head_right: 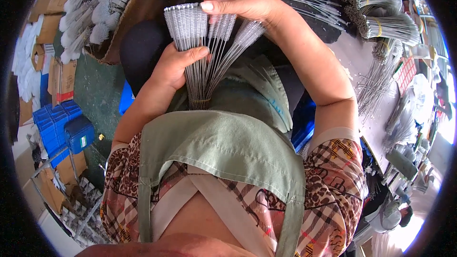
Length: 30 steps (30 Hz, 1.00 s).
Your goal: Assembling bunches of bristles into industrial brushes or components, including trimming or crimping with pliers.
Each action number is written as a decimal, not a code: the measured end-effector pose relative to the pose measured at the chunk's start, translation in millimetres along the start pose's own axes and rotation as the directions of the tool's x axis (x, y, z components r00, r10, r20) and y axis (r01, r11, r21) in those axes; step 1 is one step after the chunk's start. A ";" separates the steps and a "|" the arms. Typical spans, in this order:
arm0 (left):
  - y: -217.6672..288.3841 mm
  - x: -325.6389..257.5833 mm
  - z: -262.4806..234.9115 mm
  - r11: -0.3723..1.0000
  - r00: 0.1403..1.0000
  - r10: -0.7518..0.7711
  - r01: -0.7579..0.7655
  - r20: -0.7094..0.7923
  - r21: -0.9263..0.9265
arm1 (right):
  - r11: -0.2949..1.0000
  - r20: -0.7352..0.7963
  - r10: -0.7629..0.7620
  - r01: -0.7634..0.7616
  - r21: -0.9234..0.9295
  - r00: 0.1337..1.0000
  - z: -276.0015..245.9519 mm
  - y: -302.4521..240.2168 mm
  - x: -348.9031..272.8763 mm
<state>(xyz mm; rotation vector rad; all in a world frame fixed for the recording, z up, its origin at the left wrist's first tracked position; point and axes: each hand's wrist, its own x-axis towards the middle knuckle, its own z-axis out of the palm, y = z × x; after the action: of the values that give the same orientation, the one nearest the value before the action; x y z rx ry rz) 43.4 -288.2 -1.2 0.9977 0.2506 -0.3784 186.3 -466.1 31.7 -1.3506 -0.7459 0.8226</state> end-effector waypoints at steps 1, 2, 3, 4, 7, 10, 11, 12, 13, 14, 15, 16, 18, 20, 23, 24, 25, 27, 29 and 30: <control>1.4 -0.2 1.2 1.000 1.000 -0.004 0.004 0.001 0.001 | 1.000 -0.003 0.001 -0.001 0.003 1.000 -1.9 2.7 0.5; 3.1 -0.6 2.2 1.000 1.000 -0.005 0.005 0.010 -0.008 | 1.000 -0.006 -0.016 0.016 -0.006 1.000 -3.0 5.2 1.2; 3.8 -0.7 2.7 1.000 1.000 -0.006 0.006 0.020 -0.017 | 0.999 -0.008 -0.033 0.033 -0.015 0.999 -3.2 6.9 1.8; 4.1 -1.2 2.0 1.000 1.000 -0.008 0.008 0.020 -0.017 | 1.000 -0.083 0.004 -0.005 -0.010 0.997 8.5 -6.7 -0.2; 4.4 -2.4 0.5 0.999 1.000 -0.008 0.009 0.026 -0.036 | 0.992 -0.053 0.085 -0.089 -0.084 0.995 2.2 -7.7 -1.1; 2.1 -2.4 -0.1 1.000 0.999 0.020 -0.020 0.033 -0.012 | 0.993 -0.047 0.015 -0.020 -0.117 0.999 -2.2 4.3 0.3; -0.2 -1.6 -1.1 1.000 0.999 0.028 -0.028 0.020 -0.012 | 0.986 -0.051 -0.048 0.039 -0.164 0.998 -3.1 8.0 1.0; -1.8 -0.9 -1.7 0.999 0.999 0.037 -0.037 0.006 -0.012 | 0.986 -0.050 -0.048 0.039 -0.165 0.998 -4.4 10.1 0.6; -2.3 -0.9 -2.7 0.999 0.999 0.038 -0.038 0.005 -0.012 | 0.988 -0.049 -0.034 0.026 -0.153 0.998 -2.7 8.6 1.8; -2.5 -1.0 -3.7 0.999 0.999 0.034 -0.034 0.002 -0.011 | 0.990 -0.048 -0.019 0.012 -0.142 0.999 -1.3 6.7 2.3; -2.5 -1.2 -4.3 1.000 1.000 0.030 -0.030 0.000 -0.009 | 0.990 -0.047 -0.020 0.013 -0.141 0.999 0.4 2.9 1.8; -2.3 -1.3 -3.9 1.000 1.000 0.029 -0.029 0.001 -0.009 | 0.996 -0.042 0.030 -0.033 -0.079 0.999 2.3 -2.1 0.1; -0.8 -1.6 -2.5 0.999 0.999 0.039 -0.039 -0.001 0.035 | 0.997 -0.036 0.078 -0.079 -0.017 0.996 1.3 -2.3 -1.3; 2.8 -1.6 -1.0 0.999 0.999 0.034 -0.035 0.026 0.037 | 0.996 0.015 -0.025 0.026 -0.085 1.000 -3.9 1.7 -1.9; 4.0 -1.9 -7.0 1.000 0.998 -0.016 0.017 0.053 -0.015 | 0.999 -0.028 -0.032 0.033 0.018 0.999 2.1 1.2 1.1; 3.8 -1.9 -8.7 0.996 0.996 -0.061 0.065 0.057 -0.068 | 0.999 -0.008 -0.032 0.032 0.032 0.999 4.0 -3.3 0.8; 5.1 -1.9 -7.3 0.996 0.996 -0.062 0.066 0.059 -0.066 | 0.999 -0.010 -0.033 0.033 0.032 0.999 1.4 -1.5 0.1; 8.9 -2.4 -3.3 0.995 0.996 -0.088 0.089 0.030 -0.049 | 0.999 0.050 -0.007 0.010 -0.042 0.999 -5.7 4.2 -1.6; 10.4 -2.9 -5.9 0.998 0.997 -0.068 0.068 0.032 -0.002 | 0.999 0.026 -0.023 0.023 -0.031 0.999 -2.4 4.3 -1.8; 11.0 -3.0 -6.7 0.998 0.998 -0.049 0.047 0.035 0.045 | 0.999 0.001 -0.036 0.036 -0.021 0.999 0.1 3.6 -2.1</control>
<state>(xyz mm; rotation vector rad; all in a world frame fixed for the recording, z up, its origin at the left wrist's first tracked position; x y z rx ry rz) 45.1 -276.6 4.9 1.0287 0.2346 -0.4470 184.9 -467.7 28.2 -1.3515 -0.7792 0.7883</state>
